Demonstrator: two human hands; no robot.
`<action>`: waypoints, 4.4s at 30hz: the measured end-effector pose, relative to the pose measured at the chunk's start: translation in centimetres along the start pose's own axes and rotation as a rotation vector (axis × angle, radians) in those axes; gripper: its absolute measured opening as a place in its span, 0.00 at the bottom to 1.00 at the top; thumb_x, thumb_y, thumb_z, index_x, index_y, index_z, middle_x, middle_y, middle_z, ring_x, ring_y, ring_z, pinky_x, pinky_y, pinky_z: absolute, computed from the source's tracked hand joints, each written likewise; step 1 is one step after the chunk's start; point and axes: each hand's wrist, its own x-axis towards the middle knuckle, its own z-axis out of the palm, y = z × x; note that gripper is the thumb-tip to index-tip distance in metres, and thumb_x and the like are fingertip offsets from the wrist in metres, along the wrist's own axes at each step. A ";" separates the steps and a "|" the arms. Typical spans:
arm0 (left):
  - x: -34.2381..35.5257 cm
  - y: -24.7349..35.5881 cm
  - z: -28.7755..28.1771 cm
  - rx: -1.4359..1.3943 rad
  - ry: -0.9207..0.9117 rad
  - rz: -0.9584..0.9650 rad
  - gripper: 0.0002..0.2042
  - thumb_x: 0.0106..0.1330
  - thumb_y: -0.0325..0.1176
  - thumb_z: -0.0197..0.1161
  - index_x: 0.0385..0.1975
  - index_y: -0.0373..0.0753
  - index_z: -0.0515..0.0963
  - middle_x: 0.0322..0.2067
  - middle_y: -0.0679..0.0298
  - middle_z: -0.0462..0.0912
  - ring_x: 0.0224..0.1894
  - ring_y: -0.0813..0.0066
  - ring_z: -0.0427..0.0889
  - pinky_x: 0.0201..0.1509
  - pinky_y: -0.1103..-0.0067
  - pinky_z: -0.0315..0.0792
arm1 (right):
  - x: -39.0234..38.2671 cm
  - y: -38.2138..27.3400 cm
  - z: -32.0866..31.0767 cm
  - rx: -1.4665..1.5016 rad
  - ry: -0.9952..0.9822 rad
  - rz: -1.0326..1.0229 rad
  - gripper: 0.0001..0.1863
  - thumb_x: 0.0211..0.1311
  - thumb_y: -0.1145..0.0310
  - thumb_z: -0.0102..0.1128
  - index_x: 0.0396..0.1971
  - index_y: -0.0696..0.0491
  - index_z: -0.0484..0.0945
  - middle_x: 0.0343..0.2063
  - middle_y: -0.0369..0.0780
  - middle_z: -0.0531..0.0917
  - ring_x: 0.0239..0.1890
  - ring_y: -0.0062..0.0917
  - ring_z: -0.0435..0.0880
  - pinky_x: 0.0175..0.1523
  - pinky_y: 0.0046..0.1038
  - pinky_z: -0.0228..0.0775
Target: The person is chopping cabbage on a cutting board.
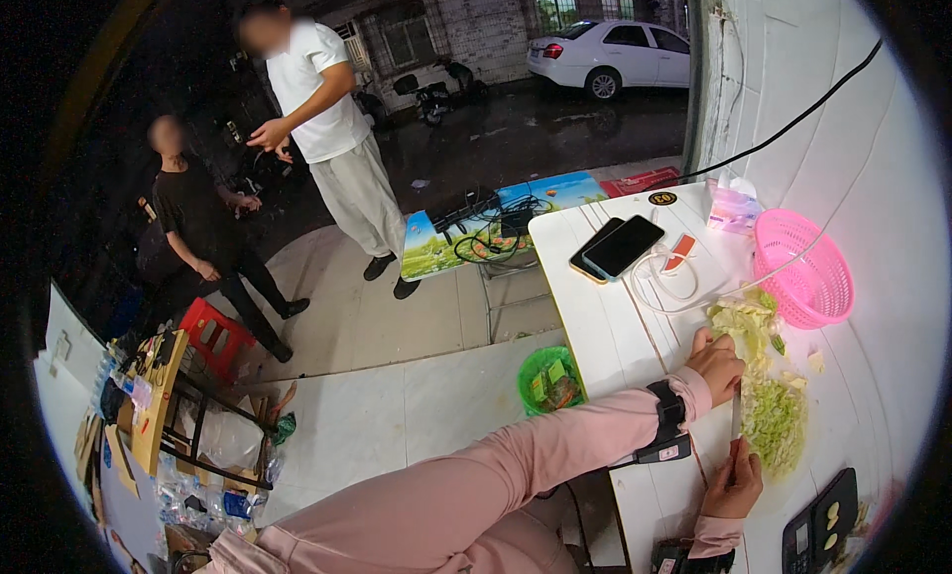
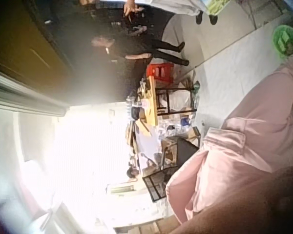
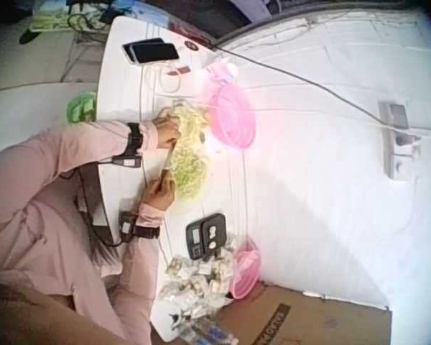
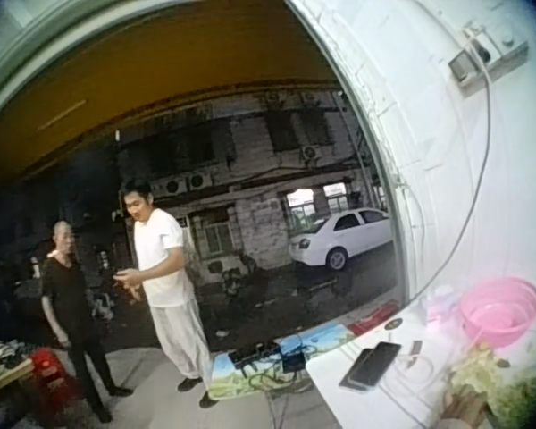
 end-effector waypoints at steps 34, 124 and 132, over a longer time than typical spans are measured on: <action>-0.1 -0.3 0.3 -0.038 -0.008 0.004 0.04 0.42 0.27 0.64 0.15 0.46 0.76 0.21 0.69 0.75 0.39 0.72 0.73 0.52 0.63 0.52 | -0.5 0.5 0.5 0.113 0.074 0.179 0.18 0.62 0.83 0.47 0.52 0.67 0.72 0.43 0.46 0.80 0.46 0.28 0.80 0.52 0.23 0.69; -0.1 0.2 -0.4 -0.087 -0.011 0.021 0.06 0.38 0.26 0.62 0.11 0.45 0.71 0.17 0.69 0.74 0.38 0.71 0.72 0.49 0.66 0.52 | -0.1 0.1 0.0 0.133 0.025 0.160 0.18 0.61 0.81 0.48 0.51 0.67 0.72 0.35 0.46 0.78 0.38 0.29 0.81 0.44 0.25 0.72; 0.1 0.4 -0.7 -0.078 -0.056 -0.011 0.05 0.39 0.27 0.63 0.10 0.44 0.74 0.19 0.67 0.77 0.39 0.69 0.73 0.51 0.66 0.52 | 0.2 -0.3 -0.4 -0.013 -0.068 0.058 0.18 0.59 0.83 0.47 0.51 0.67 0.72 0.34 0.48 0.78 0.37 0.33 0.81 0.43 0.26 0.72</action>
